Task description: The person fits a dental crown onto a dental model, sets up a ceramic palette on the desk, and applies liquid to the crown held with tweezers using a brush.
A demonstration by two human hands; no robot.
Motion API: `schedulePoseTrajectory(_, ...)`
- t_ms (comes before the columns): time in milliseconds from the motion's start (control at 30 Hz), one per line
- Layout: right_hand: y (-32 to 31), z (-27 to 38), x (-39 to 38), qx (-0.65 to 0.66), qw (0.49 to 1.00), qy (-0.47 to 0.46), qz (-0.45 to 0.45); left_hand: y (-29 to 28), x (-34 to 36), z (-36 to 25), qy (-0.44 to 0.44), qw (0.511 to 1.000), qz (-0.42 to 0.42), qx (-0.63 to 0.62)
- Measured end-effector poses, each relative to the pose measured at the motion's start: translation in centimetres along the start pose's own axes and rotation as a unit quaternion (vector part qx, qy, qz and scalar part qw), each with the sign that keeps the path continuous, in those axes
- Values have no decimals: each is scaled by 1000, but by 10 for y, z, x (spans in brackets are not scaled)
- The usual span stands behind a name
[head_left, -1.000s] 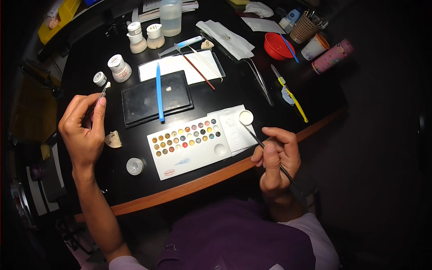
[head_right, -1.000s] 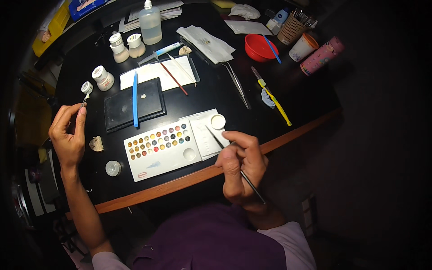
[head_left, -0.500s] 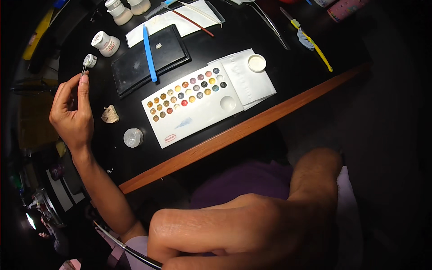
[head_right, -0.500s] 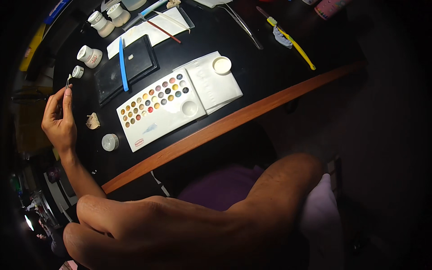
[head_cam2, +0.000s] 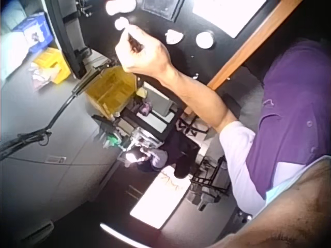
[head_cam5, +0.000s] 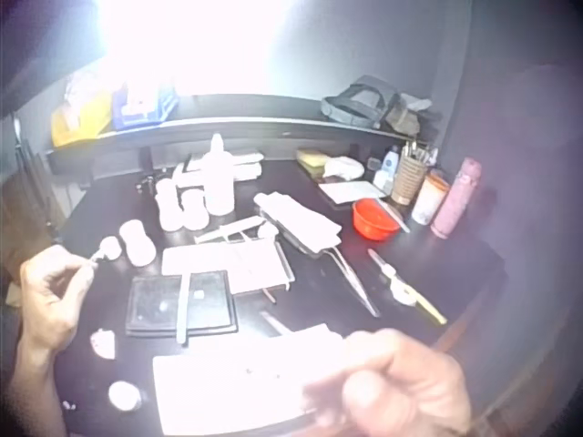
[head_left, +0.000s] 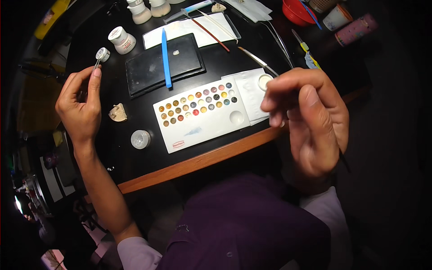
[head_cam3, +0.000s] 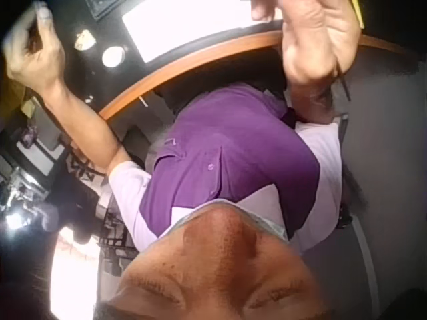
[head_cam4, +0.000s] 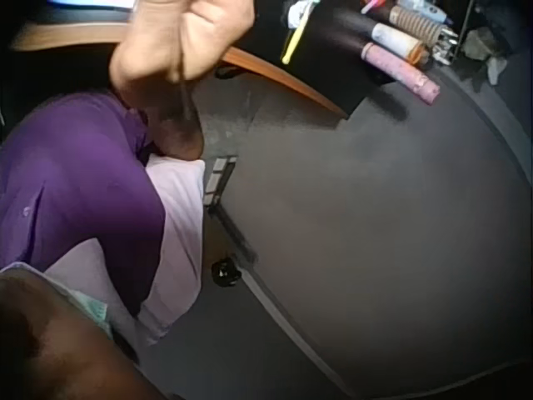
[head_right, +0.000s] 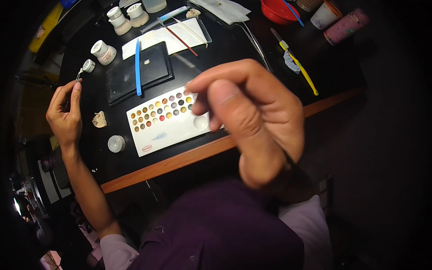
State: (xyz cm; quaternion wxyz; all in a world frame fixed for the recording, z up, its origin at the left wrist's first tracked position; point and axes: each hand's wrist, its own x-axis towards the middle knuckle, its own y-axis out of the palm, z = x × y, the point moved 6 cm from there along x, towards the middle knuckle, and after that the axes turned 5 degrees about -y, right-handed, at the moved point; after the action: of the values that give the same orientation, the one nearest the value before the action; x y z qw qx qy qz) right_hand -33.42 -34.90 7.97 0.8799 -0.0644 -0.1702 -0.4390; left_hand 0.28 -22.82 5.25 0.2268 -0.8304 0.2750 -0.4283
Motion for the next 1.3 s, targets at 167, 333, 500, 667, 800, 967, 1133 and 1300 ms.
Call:
schedulePoseTrajectory(167,-46,-52,-14,-9,998,61,-19,-3,-1,-15,9,1000,-8,20)
schedulePoseTrajectory(333,-37,-71,-30,-17,999,35,-4,-1,-2,-14,8,1000,6,14)
schedulePoseTrajectory(500,-31,-70,-31,-68,997,44,5,-8,-1,-10,-13,1000,1,7)
schedulePoseTrajectory(667,-27,-69,-32,-120,993,1,4,-18,6,-10,-9,999,-48,8)
schedulePoseTrajectory(800,0,-62,-23,-144,988,-29,49,-22,3,-3,-5,999,-48,10)
schedulePoseTrajectory(967,31,-49,-12,-180,968,-114,132,-22,1,-3,-9,1000,-25,4)
schedulePoseTrajectory(1133,17,-56,-18,-223,960,-140,92,-18,0,0,-8,1000,12,-11)
schedulePoseTrajectory(1300,-11,-62,-33,-218,967,-129,12,-11,-4,1,14,998,46,-28)
